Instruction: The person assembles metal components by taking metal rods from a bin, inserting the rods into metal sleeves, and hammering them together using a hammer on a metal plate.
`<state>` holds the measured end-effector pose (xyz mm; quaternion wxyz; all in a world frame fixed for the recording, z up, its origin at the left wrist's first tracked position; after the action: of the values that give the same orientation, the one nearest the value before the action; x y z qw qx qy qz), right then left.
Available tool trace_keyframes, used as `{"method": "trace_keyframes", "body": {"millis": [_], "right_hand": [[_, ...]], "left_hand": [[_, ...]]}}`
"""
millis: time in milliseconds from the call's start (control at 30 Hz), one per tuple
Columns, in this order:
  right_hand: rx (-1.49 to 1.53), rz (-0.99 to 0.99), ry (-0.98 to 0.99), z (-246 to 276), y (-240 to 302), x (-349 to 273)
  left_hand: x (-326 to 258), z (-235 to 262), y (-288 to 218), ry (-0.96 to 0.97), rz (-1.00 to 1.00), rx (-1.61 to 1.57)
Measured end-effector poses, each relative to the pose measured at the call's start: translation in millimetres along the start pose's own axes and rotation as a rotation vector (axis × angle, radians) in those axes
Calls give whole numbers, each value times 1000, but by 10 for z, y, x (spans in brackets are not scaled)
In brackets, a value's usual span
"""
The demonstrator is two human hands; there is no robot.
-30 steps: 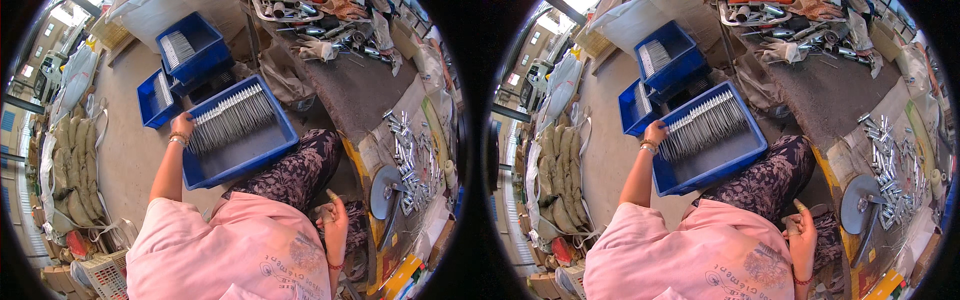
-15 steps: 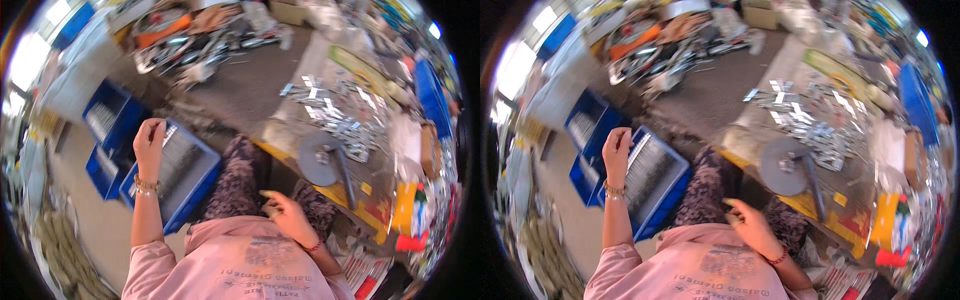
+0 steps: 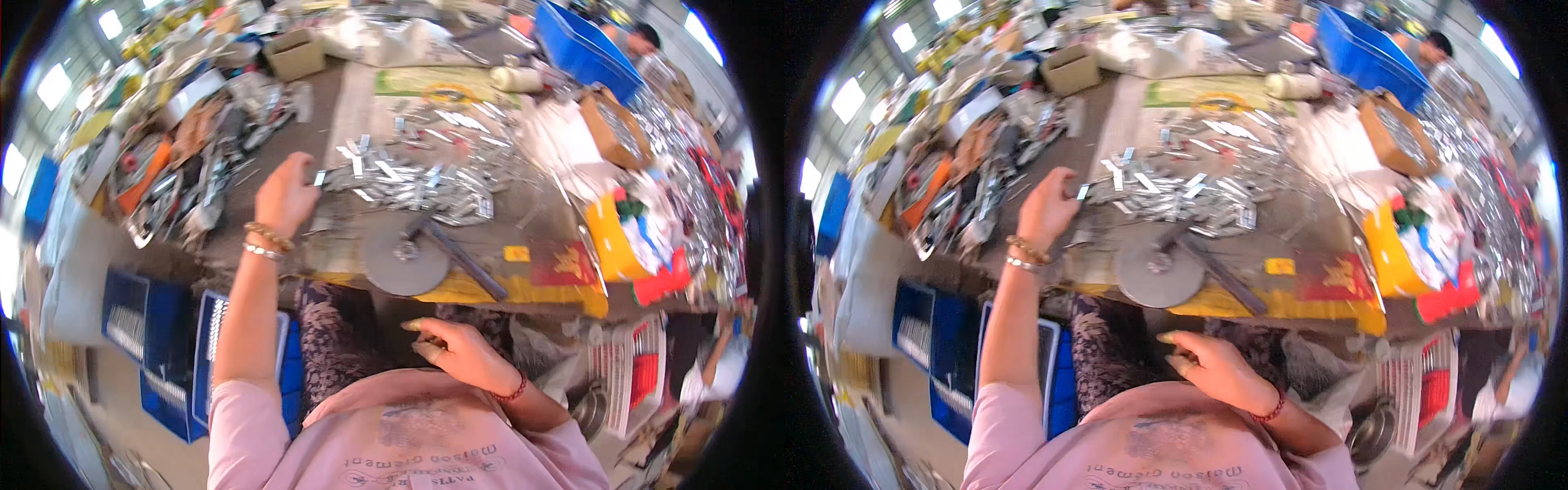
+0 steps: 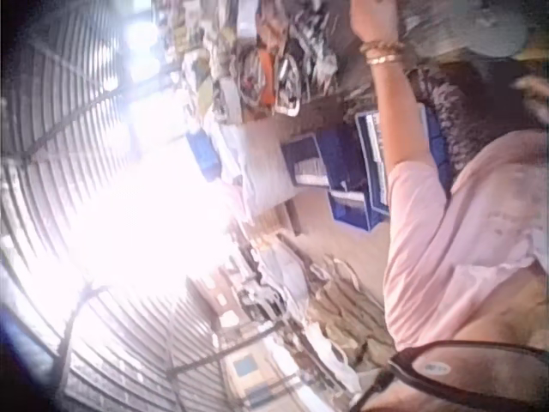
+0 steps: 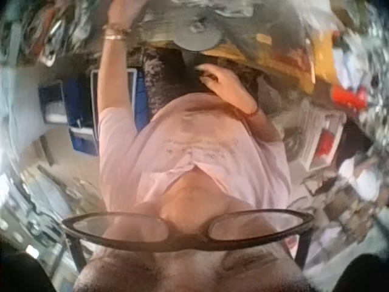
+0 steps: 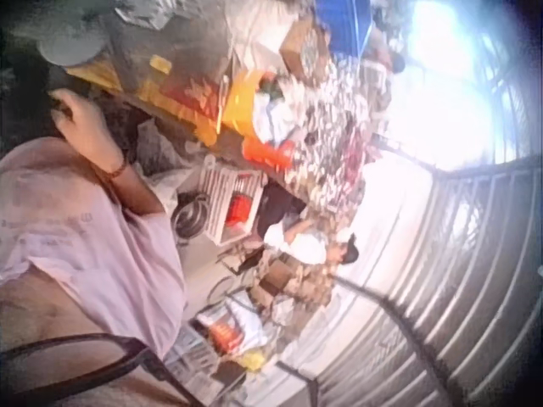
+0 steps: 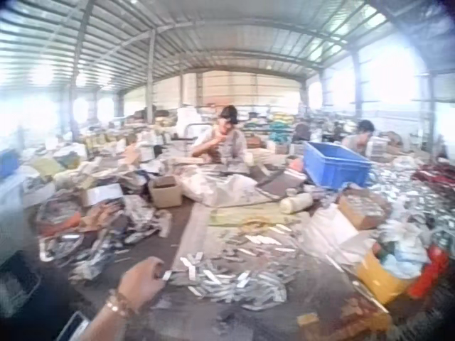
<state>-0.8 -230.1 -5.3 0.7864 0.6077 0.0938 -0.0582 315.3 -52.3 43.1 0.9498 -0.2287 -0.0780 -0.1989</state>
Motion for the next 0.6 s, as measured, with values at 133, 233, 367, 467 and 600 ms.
{"method": "trace_keyframes", "body": {"millis": [133, 233, 367, 467, 600], "right_hand": [[-139, 216, -98, 397, 319, -116], [-328, 325, -323, 887, 593, -214], [-673, 348, -729, 1726, 456, -45], [-930, 395, -705, 1986, 334, 244], [-1126, 474, -514, 2047, 278, 500]], "left_hand": [[13, 8, 138, 27, 20, -35], [-57, 49, 258, -5, 9, -161], [-374, 204, -16, 35, -37, -491], [-772, 190, -471, 204, -77, -602], [-1141, 136, -821, 365, -130, -516]]}}
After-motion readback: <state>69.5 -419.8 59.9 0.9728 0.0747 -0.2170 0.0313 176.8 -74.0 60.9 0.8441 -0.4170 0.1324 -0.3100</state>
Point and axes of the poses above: each hand's wrist, its own x-axis towards the middle knuckle, its own z-axis out of the back of the hand, y = z × x, the point moved 7 cm from there along x, towards the middle knuckle, and after that the axes turned 5 degrees about x, right-handed, at the moved point
